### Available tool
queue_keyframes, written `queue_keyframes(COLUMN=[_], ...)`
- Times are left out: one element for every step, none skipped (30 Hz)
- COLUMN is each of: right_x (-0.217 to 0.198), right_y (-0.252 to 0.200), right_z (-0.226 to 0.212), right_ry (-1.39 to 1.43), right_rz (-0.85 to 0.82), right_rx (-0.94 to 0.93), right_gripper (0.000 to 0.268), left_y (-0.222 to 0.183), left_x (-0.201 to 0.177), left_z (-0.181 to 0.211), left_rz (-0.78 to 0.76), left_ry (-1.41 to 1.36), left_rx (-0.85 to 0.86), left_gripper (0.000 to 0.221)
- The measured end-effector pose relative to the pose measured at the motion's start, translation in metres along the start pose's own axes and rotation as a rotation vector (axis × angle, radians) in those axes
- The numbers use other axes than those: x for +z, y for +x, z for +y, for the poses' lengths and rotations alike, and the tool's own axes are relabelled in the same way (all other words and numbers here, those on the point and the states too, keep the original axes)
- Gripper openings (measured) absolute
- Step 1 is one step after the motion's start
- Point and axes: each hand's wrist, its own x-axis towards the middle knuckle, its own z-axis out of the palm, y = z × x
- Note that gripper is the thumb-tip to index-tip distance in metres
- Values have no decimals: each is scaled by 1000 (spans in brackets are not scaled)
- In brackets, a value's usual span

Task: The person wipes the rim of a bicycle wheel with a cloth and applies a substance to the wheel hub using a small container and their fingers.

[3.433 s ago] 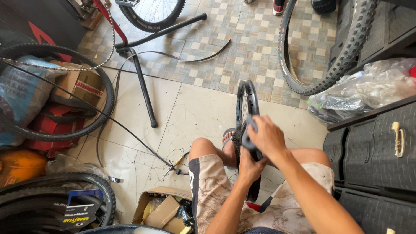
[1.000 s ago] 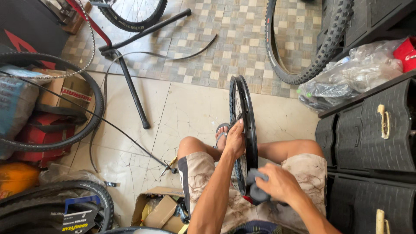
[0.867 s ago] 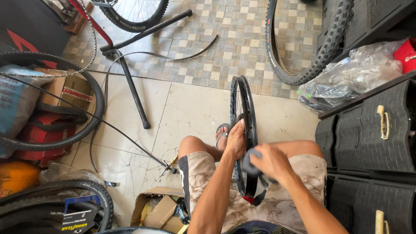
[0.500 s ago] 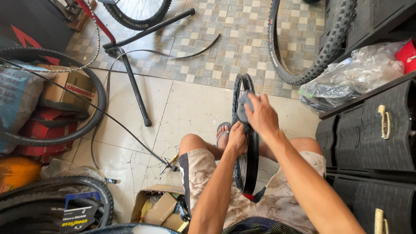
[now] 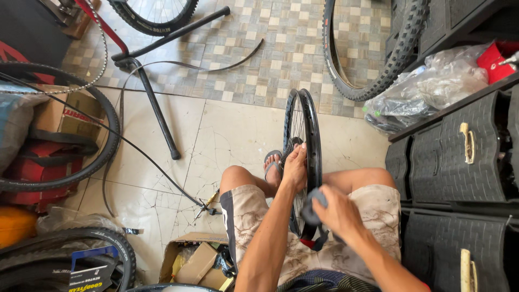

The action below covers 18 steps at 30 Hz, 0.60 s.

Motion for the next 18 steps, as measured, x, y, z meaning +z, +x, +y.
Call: queue_keyframes(right_x=[-9, -17, -23, -28, -35, -43, -49, -51, -49, -45, -43, -36, -24, -14, -4, 2, 7, 9], right_y=[21, 42, 61, 78, 99, 121, 138, 147, 151, 150, 145, 132, 108, 80, 51, 26, 1, -14], right_z=[-5, -10, -15, -18, -20, -23, -27, -29, -31, -34, -36, -38, -38, -35, -31, -26, -19, -11], right_ry=[-47, -95, -108, -122, -136, -148, -76, -4, 7, 16, 25, -22, -67, -71, -75, 4, 16, 29], right_rz=[-12, -28, 75, 171, 251, 336, 465, 591, 575, 564, 552, 393, 235, 227, 218, 163, 44, -69], right_rx=[3, 9, -37, -81, -112, -147, -254, -354, -399, -443, -486, -356, -226, -212, -199, -155, -203, -246], right_gripper=[29, 31, 32, 33, 34, 35, 34, 36, 35, 35, 35, 35, 36, 34, 33, 34, 32, 31], left_y=[3, 5, 7, 4, 0, 1, 2, -1, -3, -3, -3, 0, 3, 4, 5, 4, 3, 4], left_x=[0, -1, 0, -1, -1, 1, 3, 3, 3, 4, 4, 3, 2, -1, -5, -8, -11, -11], left_z=[1, 1, 1, -1, -3, -1, 1, 1, 1, 2, 2, 3, 4, 3, 3, 3, 3, 4], left_rz=[21, -17, -55, -87, -42, -1, 40, 10, -21, -56, 0, 52, 105, 55, 6, -40, -41, -46], left_ry=[4, -10, -24, -40, -19, 4, 27, 18, 9, 1, 10, 19, 29, 75, 122, 168, 108, 50], left_rx=[-1, 40, 81, 119, 87, 58, 29, 38, 46, 54, 19, -14, -47, 5, 59, 112, 77, 40], left_gripper=[24, 23, 22, 23, 21, 21, 24, 24, 24, 25, 21, 18, 16, 17, 22, 28, 26, 25])
